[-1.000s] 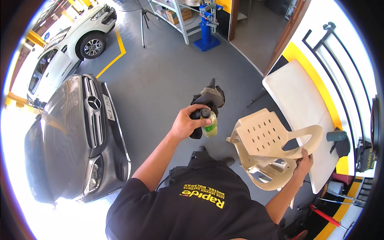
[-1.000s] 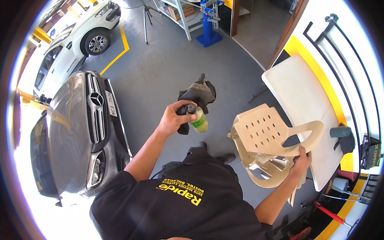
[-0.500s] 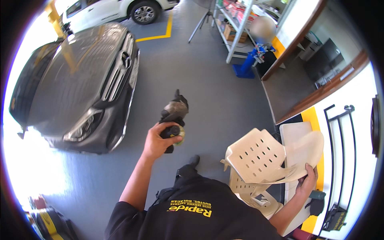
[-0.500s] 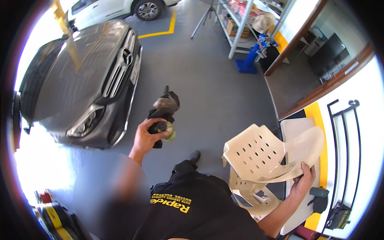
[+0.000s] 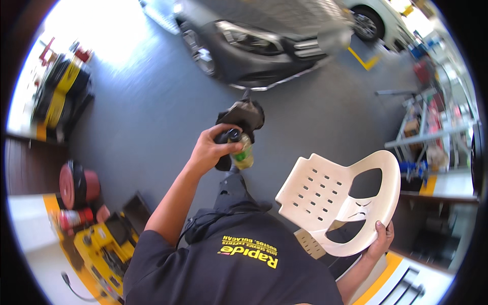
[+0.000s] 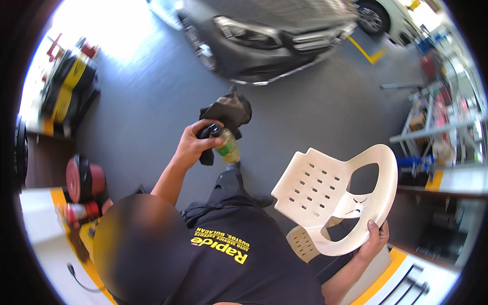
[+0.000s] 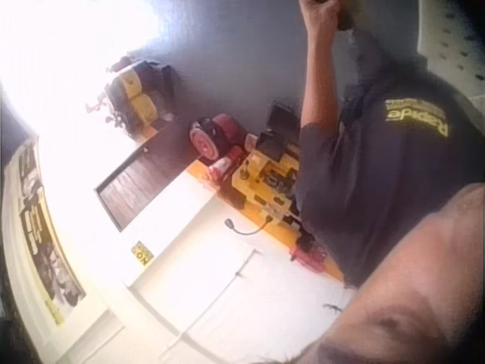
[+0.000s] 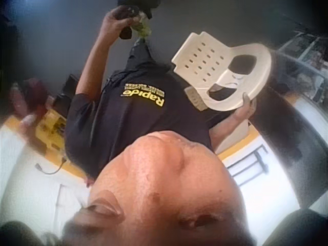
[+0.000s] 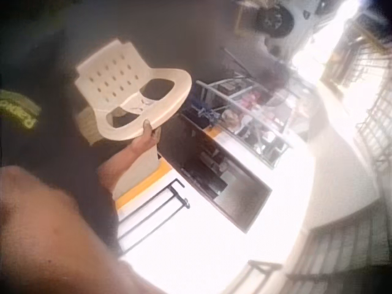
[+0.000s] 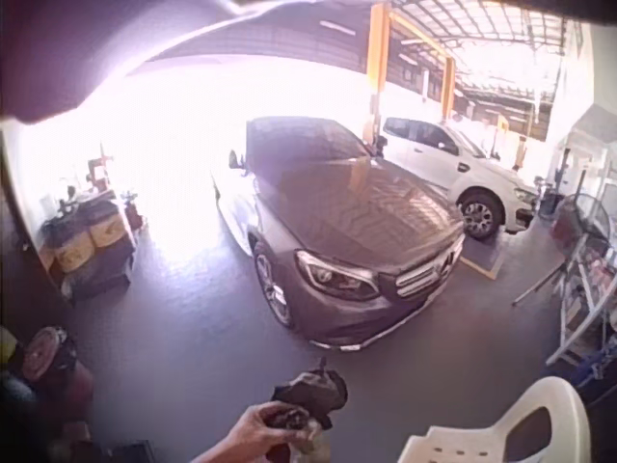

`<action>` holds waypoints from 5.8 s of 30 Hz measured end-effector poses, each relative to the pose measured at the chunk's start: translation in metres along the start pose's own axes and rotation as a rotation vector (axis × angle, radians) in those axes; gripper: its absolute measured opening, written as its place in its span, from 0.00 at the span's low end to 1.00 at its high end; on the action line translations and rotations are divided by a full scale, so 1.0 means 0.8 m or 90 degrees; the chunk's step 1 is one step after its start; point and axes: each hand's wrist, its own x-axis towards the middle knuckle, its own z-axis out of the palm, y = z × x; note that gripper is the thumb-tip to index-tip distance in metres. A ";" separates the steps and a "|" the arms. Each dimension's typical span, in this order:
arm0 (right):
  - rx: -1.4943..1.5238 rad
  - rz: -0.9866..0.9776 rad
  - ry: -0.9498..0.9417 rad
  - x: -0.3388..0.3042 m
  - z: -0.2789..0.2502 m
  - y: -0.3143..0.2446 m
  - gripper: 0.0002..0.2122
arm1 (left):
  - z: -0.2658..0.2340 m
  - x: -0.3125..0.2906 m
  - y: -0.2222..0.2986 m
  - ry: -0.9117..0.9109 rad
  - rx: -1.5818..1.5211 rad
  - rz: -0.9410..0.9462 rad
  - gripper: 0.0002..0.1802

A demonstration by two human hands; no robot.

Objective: The person walks through an auto repair shop carrying a green bottle and a dark cloth, then sits on a plastic chair and wipes a red and grey machine with the cloth. The person repeatedly wipes the same areas of the machine's surface and control panel.

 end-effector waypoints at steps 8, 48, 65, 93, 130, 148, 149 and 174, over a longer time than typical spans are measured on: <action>0.044 -0.001 -0.361 0.078 -0.084 0.014 0.18 | 0.135 -0.287 -0.091 0.281 0.020 0.063 0.25; 0.105 0.031 -0.522 0.117 0.083 0.279 0.08 | 0.272 -0.691 -0.170 0.809 0.026 0.171 0.21; 0.219 0.083 -0.300 0.142 0.383 0.124 0.11 | -0.205 -0.293 0.040 0.576 0.022 0.191 0.22; 0.136 0.112 -0.244 0.392 1.249 -0.130 0.10 | -0.815 0.401 0.274 0.434 0.049 0.112 0.25; 0.097 0.178 -0.427 0.735 2.605 -0.448 0.04 | -1.524 1.167 0.529 0.708 0.014 0.127 0.23; -0.317 0.354 -0.643 0.840 2.880 -0.288 0.08 | -1.636 1.336 0.570 0.969 0.029 0.080 0.25; -0.380 0.364 -0.689 0.850 2.880 -0.294 0.09 | -1.645 1.340 0.570 0.975 0.022 0.073 0.25; -0.843 -0.538 -1.110 0.251 3.596 -0.403 0.30 | -2.178 1.322 0.592 0.890 0.132 -0.011 0.32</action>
